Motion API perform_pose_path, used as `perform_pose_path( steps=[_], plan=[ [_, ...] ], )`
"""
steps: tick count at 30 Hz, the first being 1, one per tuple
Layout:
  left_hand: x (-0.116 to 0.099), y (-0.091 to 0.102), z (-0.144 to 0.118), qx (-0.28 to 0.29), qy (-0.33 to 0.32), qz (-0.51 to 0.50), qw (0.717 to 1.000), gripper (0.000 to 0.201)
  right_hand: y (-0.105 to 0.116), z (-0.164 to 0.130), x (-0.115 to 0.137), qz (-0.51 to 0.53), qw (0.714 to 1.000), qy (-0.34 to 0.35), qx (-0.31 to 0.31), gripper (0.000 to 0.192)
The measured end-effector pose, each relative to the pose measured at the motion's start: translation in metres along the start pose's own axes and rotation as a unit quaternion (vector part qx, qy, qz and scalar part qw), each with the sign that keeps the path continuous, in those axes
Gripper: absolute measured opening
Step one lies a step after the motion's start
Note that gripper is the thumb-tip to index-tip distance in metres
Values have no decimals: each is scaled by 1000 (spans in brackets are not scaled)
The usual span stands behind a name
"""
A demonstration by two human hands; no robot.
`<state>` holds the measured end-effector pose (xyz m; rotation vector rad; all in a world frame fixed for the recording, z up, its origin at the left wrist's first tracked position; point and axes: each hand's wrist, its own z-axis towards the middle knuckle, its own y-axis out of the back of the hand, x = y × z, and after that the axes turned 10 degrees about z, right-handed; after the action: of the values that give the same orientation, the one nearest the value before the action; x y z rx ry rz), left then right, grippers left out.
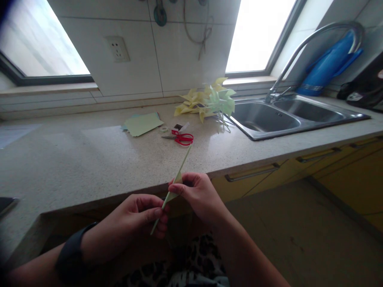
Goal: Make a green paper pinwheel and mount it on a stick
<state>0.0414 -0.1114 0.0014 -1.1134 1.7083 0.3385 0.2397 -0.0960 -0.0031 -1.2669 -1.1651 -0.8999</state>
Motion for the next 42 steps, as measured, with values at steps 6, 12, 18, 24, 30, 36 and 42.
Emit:
perform_pose_path(
  steps=[6, 12, 18, 24, 30, 36, 42],
  plan=[
    [-2, 2, 0, -1, -26, 85, 996, 27, 2, 0, -1, 16, 1000, -5, 13, 16],
    [-3, 4, 1, -101, -72, 199, 972, 19, -2, 3, -6, -11, 999, -4, -34, 18],
    [-3, 3, 0, -84, -68, 165, 980, 19, -7, 4, -6, -4, 999, 2, -51, 19],
    [-3, 1, 2, -30, -33, 62, 997, 26, -5, 3, -3, -1, 999, 9, -40, 14],
    [0, 3, 1, 28, -9, -16, 999, 24, -3, -1, 4, 7, 1000, 14, -2, 10],
    [-1, 7, 2, 12, -45, 98, 994, 24, -4, -1, 5, 2, 1000, 10, 0, 12],
    [0, 8, 1, -125, -86, 210, 966, 21, -10, 2, -1, -19, 999, 8, -37, 16]
  ],
)
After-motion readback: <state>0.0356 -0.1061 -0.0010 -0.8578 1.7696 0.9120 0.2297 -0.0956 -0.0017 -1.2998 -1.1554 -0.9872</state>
